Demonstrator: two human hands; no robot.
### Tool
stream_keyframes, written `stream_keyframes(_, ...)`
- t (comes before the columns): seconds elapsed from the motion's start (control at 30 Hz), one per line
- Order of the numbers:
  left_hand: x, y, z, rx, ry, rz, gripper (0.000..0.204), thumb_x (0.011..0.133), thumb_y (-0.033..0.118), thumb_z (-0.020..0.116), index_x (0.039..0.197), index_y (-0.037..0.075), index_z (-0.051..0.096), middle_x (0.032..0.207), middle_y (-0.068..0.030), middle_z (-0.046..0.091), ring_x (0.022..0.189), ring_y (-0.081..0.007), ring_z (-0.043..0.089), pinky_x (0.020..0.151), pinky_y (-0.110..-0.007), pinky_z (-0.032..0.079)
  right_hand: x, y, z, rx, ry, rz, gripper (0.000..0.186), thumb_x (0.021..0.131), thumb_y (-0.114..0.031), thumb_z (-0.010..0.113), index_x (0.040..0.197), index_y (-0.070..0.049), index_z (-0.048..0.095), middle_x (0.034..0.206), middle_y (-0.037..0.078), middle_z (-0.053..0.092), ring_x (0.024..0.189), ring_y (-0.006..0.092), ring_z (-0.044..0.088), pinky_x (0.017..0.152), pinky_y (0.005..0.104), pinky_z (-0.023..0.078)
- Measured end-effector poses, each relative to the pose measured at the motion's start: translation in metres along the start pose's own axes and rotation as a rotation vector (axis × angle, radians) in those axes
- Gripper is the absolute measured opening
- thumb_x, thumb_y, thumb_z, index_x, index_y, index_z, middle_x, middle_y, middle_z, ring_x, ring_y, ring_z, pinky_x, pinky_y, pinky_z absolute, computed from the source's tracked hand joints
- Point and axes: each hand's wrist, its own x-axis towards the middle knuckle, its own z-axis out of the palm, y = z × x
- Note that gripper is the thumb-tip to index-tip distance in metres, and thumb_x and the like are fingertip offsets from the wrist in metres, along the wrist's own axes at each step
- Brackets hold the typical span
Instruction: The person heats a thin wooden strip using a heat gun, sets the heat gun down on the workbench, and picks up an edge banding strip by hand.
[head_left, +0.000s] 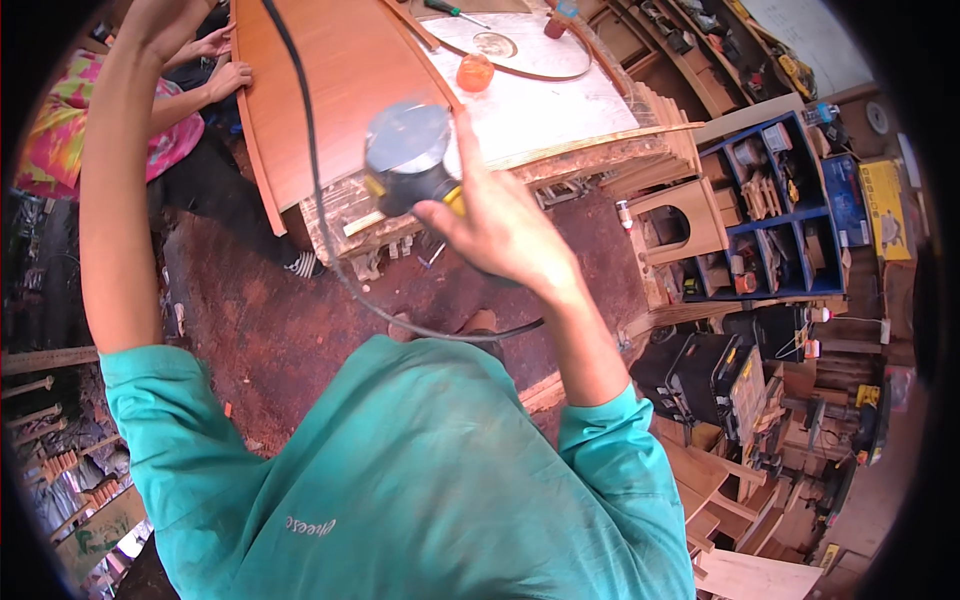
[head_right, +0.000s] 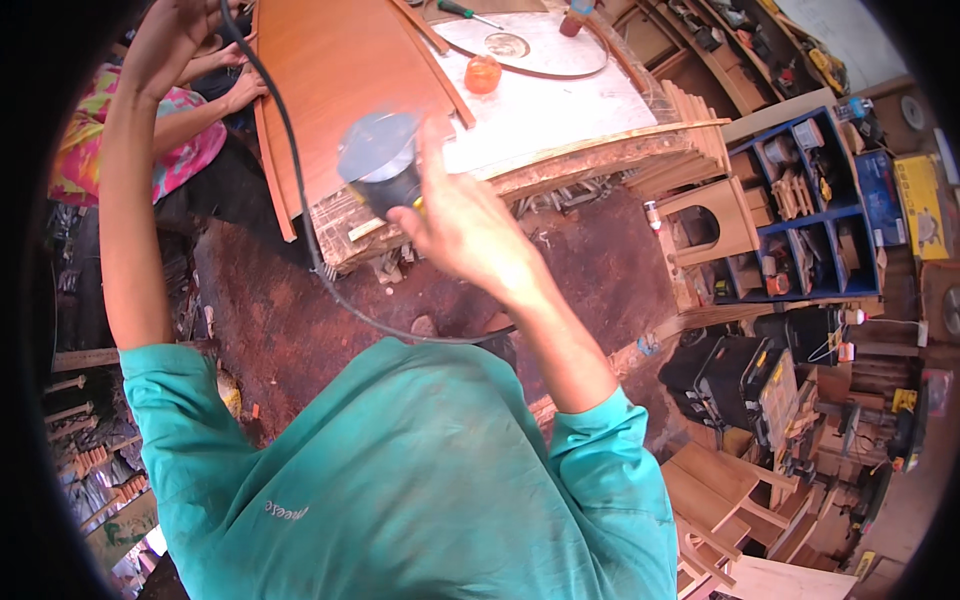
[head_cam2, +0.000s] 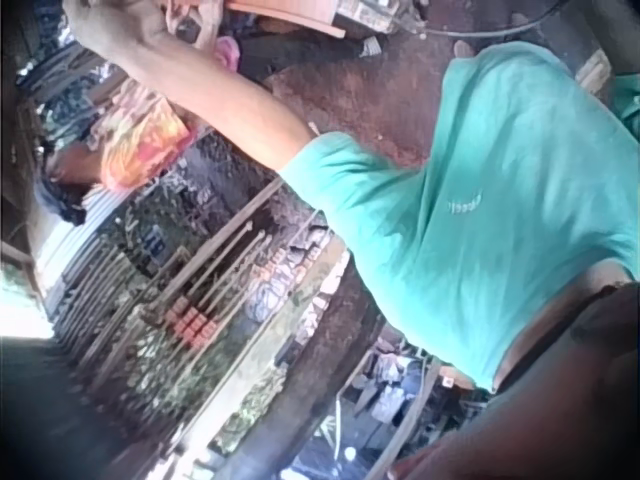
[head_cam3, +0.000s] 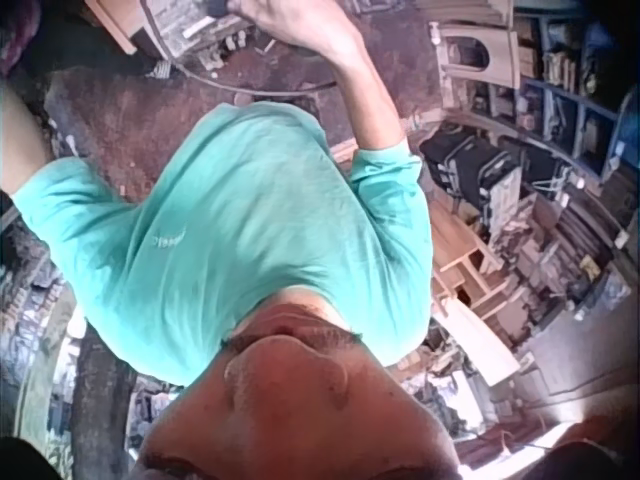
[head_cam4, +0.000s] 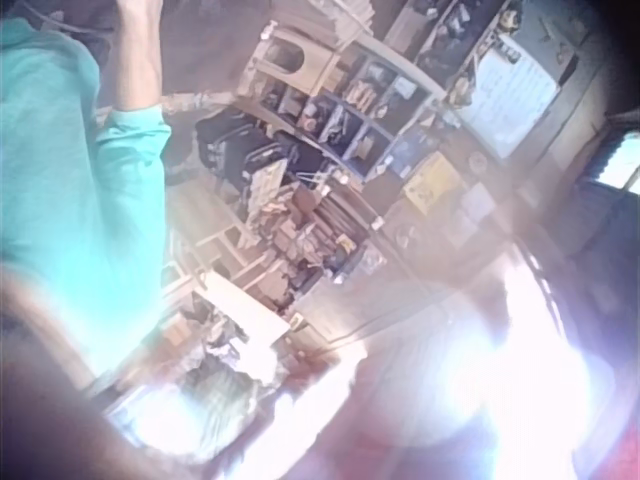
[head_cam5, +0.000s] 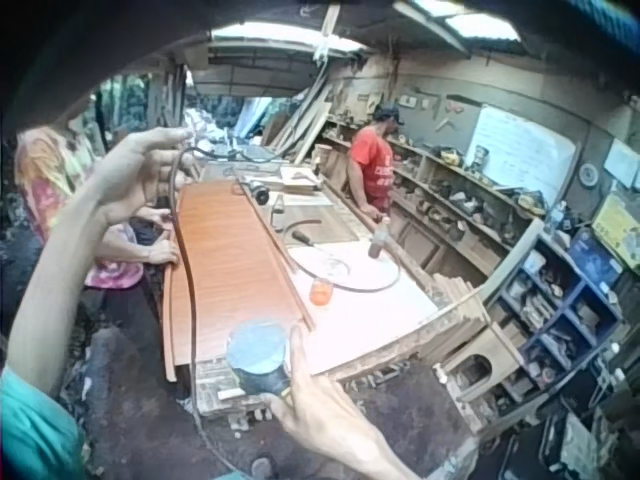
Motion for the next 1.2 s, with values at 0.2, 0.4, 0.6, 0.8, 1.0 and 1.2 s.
stream_keyframes(0.2, 0.004, -0.001, -0.022, -0.065, 0.020, 0.032, 0.019, 0.103, 0.024, 0.058, 0.112, 0.008, 0.063, 0.084, -0.0010, 0.069, 0.062, -0.0060, 0.062, 0.054, -0.018, 0.051, 0.011, -0.029, 0.009, 0.088, -0.174, 0.033, 0.097, 0.093, -0.019, 0.072, 0.156, 0.014, 0.007, 0.107, 0.041, 0.066, 0.109, 0.0551, 0.064, 0.099, 0.0523, 0.049)
stream_keyframes(0.4, -0.002, 0.006, -0.022, -0.057, 0.064, 0.033, 0.019, 0.105, 0.020, 0.056, 0.114, 0.004, 0.062, 0.084, -0.0012, 0.068, 0.063, -0.0067, 0.062, 0.055, -0.018, 0.052, 0.018, -0.024, 0.025, 0.054, -0.084, -0.123, 0.098, 0.093, -0.021, 0.072, 0.156, 0.015, 0.007, 0.121, 0.044, 0.061, 0.116, 0.0538, 0.061, 0.103, 0.0508, 0.047)
stream_keyframes(0.6, -0.001, 0.009, -0.026, -0.027, 0.074, 0.031, 0.022, 0.105, 0.020, 0.056, 0.117, 0.003, 0.062, 0.086, -0.0027, 0.069, 0.065, -0.0077, 0.062, 0.058, -0.019, 0.053, 0.019, -0.023, 0.023, 0.048, -0.073, -0.191, 0.094, 0.093, -0.012, 0.068, 0.152, 0.021, 0.003, 0.088, 0.040, 0.066, 0.088, 0.0528, 0.069, 0.083, 0.0535, 0.054)
stream_keyframes(0.8, 0.002, 0.006, -0.024, -0.047, 0.062, 0.022, 0.022, 0.104, 0.021, 0.056, 0.117, 0.004, 0.063, 0.087, -0.0026, 0.069, 0.065, -0.0083, 0.062, 0.057, -0.019, 0.052, 0.014, -0.017, 0.019, -0.001, -0.076, -0.148, 0.094, 0.093, -0.013, 0.069, 0.152, 0.020, 0.005, 0.085, 0.038, 0.066, 0.088, 0.0527, 0.069, 0.083, 0.0537, 0.054)
stream_keyframes(1.0, 0.007, 0.004, -0.015, -0.048, -0.011, 0.020, 0.020, 0.104, 0.021, 0.057, 0.114, 0.005, 0.063, 0.087, -0.0025, 0.069, 0.066, -0.0080, 0.062, 0.056, -0.019, 0.052, 0.008, -0.003, 0.013, -0.001, -0.041, -0.091, 0.097, 0.092, -0.019, 0.073, 0.157, 0.013, 0.008, 0.101, 0.041, 0.066, 0.103, 0.0564, 0.065, 0.093, 0.0536, 0.050)
stream_keyframes(1.2, 0.103, -0.051, -0.130, -0.541, -0.342, -0.252, 0.025, 0.103, 0.027, 0.060, 0.116, 0.006, 0.060, 0.091, -0.0042, 0.067, 0.065, -0.0075, 0.060, 0.057, -0.019, 0.051, 0.003, -0.012, -0.012, 0.011, -0.066, 0.029, 0.099, 0.091, -0.022, 0.075, 0.157, 0.013, 0.011, 0.111, 0.042, 0.064, 0.110, 0.0556, 0.063, 0.099, 0.0513, 0.049)
